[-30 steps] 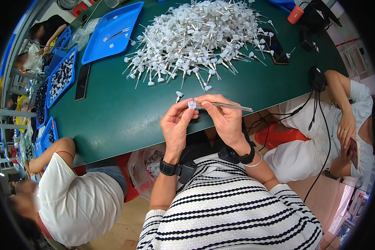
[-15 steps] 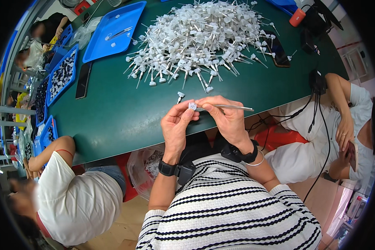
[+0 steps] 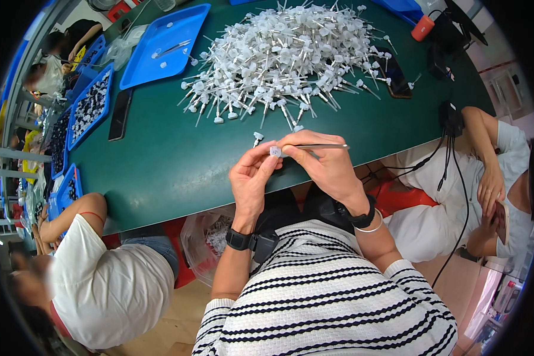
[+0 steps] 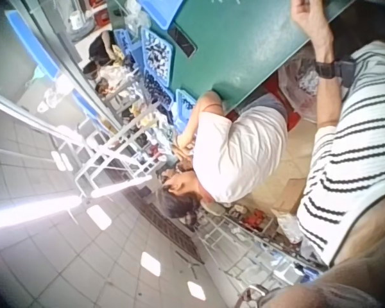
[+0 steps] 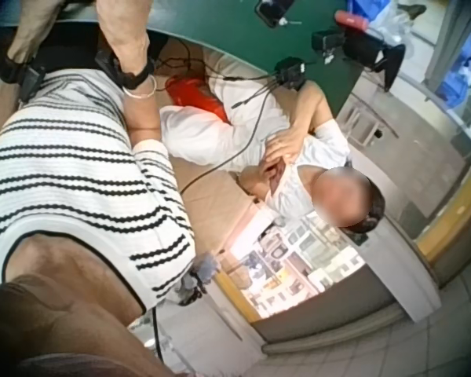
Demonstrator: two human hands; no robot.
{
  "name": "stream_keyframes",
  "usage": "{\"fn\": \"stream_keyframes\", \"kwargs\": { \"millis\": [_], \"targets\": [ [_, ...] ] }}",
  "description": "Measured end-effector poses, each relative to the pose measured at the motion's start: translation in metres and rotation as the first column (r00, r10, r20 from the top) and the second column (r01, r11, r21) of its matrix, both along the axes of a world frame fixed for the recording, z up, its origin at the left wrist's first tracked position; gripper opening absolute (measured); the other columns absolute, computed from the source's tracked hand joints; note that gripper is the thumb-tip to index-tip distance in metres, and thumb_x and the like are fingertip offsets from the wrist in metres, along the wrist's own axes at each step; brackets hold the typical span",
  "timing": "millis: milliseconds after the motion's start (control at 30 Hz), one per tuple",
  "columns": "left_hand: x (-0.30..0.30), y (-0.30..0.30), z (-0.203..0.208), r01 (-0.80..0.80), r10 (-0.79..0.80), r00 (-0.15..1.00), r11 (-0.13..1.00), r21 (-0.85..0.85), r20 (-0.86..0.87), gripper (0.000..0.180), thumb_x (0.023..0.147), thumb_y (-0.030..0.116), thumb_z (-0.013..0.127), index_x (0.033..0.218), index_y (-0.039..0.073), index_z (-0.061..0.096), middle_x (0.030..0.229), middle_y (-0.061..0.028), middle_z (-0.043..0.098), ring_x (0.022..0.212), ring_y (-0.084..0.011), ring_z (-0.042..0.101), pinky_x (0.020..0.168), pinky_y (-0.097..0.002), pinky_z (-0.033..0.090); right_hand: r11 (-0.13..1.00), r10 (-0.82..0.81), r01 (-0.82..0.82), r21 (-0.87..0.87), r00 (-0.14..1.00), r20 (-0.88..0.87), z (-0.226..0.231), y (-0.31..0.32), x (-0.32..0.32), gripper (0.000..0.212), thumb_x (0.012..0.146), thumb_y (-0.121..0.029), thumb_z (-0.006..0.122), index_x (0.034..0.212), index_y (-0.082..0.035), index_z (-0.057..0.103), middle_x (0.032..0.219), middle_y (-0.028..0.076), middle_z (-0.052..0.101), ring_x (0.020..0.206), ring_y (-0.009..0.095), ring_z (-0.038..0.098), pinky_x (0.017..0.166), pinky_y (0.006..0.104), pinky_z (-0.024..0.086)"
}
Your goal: The person uses tweezers to pick up small white plastic components from a large pile on a green table and inserts them into a clear plastic tube. The person repeats this process continuously, occasionally moving a blue tray to access more components.
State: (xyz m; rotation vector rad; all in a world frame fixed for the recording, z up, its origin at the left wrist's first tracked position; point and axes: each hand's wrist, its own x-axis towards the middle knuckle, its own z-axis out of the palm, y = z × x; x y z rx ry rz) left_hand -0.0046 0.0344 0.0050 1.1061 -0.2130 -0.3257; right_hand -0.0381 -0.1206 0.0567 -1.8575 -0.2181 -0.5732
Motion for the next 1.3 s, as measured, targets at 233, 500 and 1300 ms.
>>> {"fn": "stream_keyframes", "kwargs": {
  "millis": [233,500,1300],
  "targets": [
    [0.000,0.002,-0.004,-0.002,0.001,0.998,1.000,0.014,0.070,0.028,0.087,0.002,0.062,0.115,-0.003,0.060,0.113,-0.0126,0.063,0.098,-0.0166,0.062,0.084,-0.0300,0.053,0.988,-0.106,0.112,0.108,0.993,-0.061,-0.002,-0.008,-0.013,0.013,0.089,-0.010,0.065,0.093,0.001,0.068,0.084,0.006,0.068,0.068,0.012,0.060,0.060,0.0250,0.046],
    [-0.002,-0.001,0.000,-0.030,0.030,0.999,1.000,0.007,0.028,0.014,0.087,0.003,0.062,0.100,-0.001,0.064,0.104,-0.0107,0.063,0.088,-0.0147,0.061,0.078,-0.0279,0.052,0.959,-0.056,0.096,0.268,0.987,-0.153,-0.027,-0.004,-0.034,0.015,0.090,-0.010,0.064,0.095,0.003,0.068,0.092,0.006,0.069,0.073,0.011,0.062,0.065,0.0241,0.048],
    [0.028,0.011,0.035,-0.554,-0.212,0.717,0.405,0.727,0.664,0.013,0.079,0.009,0.071,0.088,0.003,0.065,0.082,-0.0123,0.064,0.066,-0.0264,0.062,0.059,-0.0347,0.048,0.896,0.017,0.079,0.438,0.977,-0.212,-0.058,-0.016,-0.029,0.016,0.094,-0.010,0.059,0.101,0.004,0.063,0.096,0.008,0.068,0.080,0.014,0.067,0.073,0.0245,0.053]
  ]
}}
